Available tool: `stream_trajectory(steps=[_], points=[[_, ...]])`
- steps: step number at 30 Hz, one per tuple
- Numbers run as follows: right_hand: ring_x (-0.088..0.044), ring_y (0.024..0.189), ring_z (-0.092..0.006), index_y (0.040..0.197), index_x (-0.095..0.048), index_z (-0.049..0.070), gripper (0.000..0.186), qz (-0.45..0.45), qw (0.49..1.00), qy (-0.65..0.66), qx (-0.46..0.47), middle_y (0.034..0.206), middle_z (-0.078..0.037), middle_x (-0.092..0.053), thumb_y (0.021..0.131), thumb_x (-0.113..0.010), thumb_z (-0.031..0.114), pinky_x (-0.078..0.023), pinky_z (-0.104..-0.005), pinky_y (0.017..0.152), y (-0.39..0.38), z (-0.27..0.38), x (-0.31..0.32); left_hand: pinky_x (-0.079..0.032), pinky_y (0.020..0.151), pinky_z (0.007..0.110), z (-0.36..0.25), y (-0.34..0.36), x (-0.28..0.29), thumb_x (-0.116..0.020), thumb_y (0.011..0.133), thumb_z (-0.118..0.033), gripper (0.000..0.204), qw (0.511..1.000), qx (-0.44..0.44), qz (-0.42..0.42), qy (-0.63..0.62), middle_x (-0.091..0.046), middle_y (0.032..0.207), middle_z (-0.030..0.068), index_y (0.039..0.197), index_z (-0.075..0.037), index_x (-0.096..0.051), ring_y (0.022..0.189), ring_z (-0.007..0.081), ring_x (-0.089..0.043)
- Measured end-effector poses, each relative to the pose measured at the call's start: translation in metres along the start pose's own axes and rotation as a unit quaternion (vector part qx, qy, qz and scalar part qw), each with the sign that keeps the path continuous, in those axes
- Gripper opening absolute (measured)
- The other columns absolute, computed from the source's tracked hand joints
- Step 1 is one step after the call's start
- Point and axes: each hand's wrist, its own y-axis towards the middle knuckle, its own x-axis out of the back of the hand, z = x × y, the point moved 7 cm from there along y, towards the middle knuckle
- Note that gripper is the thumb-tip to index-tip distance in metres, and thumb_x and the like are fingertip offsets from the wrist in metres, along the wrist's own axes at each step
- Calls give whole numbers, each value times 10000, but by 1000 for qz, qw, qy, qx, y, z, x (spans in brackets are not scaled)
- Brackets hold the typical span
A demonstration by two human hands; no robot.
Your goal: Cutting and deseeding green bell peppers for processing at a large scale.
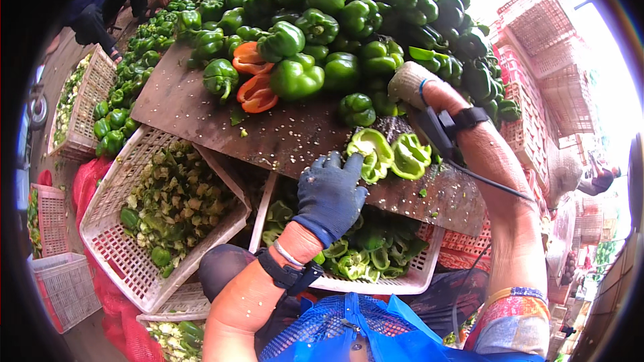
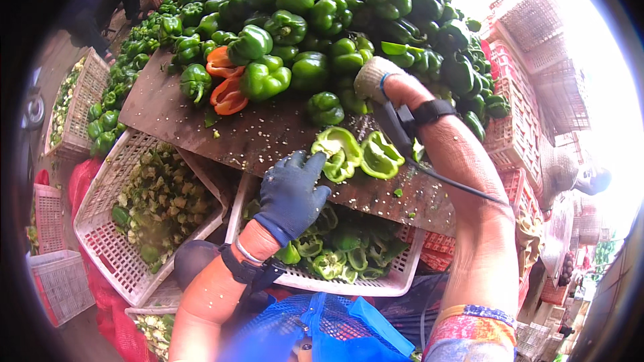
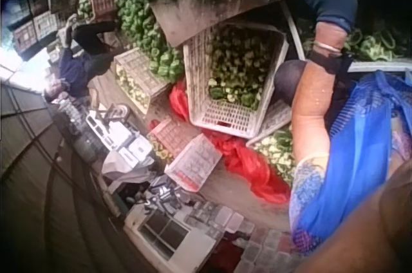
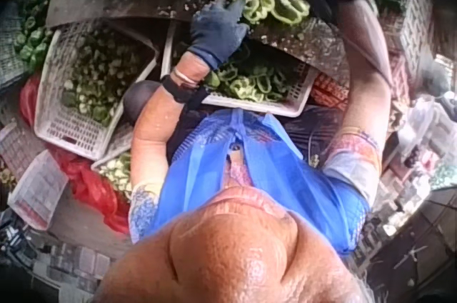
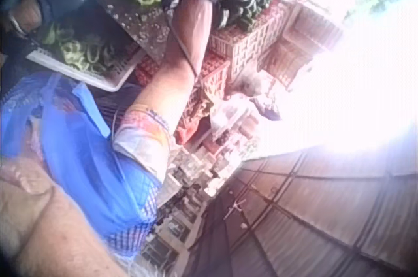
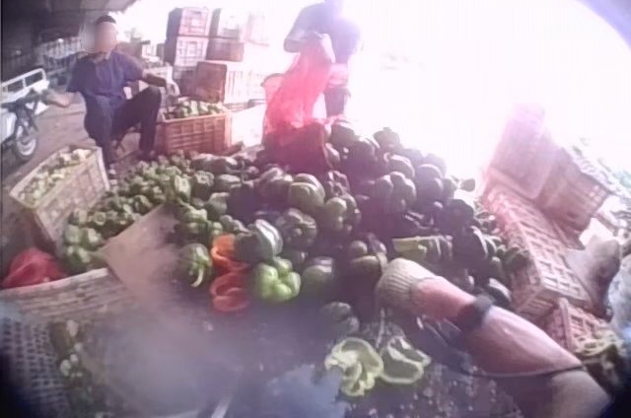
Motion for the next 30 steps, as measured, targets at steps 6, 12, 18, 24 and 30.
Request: stream_trajectory(steps=[6, 12, 18, 24, 30], points=[[-547, 543, -133, 945, -658, 38, 212, 62, 973, 130, -183, 678, -36, -606, 816, -726, 191, -478, -278, 517, -46, 16, 27, -510, 744, 507, 25, -2, 11, -734, 758, -225, 438, 999, 33, -31, -3, -603, 963, 174, 1152, -96, -593, 885, 392, -623], [-665, 612, -275, 948, -668, 28, 211, -128, 984, -41, -121, 699, -118, -676, 834, -684, 206, -519, -383, 560, -46, 96, 47, -509, 749, 503, 32, -3, 11, -745, 757, -222, 461, 999, 38, -22, -28, -611, 979, 172, 1176, -96, -598, 883, 392, -621], [-714, 885, -368, 1120, -702, 94, 316, 110, 904, -409, -59, 954, -180, -731, 857, -557, 193, -576, -472, 759, 17, 82, -28, -516, 773, 493, 27, 2, 25, -743, 764, -223, 475, 997, 36, -48, -47, -620, 993, 175, 1199, -87, -609, 907, 386, -623], [-712, 937, -359, 1086, -723, 102, 309, 117, 906, -405, -39, 977, -187, -730, 841, -568, 208, -569, -455, 806, 29, 76, -40, -523, 769, 491, 37, 1, 25, -743, 770, -229, 477, 997, 50, -43, -31, -628, 979, 176, 1199, -69, -607, 909, 385, -634], [-658, 701, -148, 1093, -703, 72, 295, -57, 992, -90, -70, 790, -97, -703, 809, -685, 152, -521, -334, 643, -19, 120, 8, -535, 835, 468, 61, 0, 28, -724, 807, -188, 492, 982, 149, -41, -108, -662, 1075, 215, 1255, -27, -602, 978, 395, -651]])
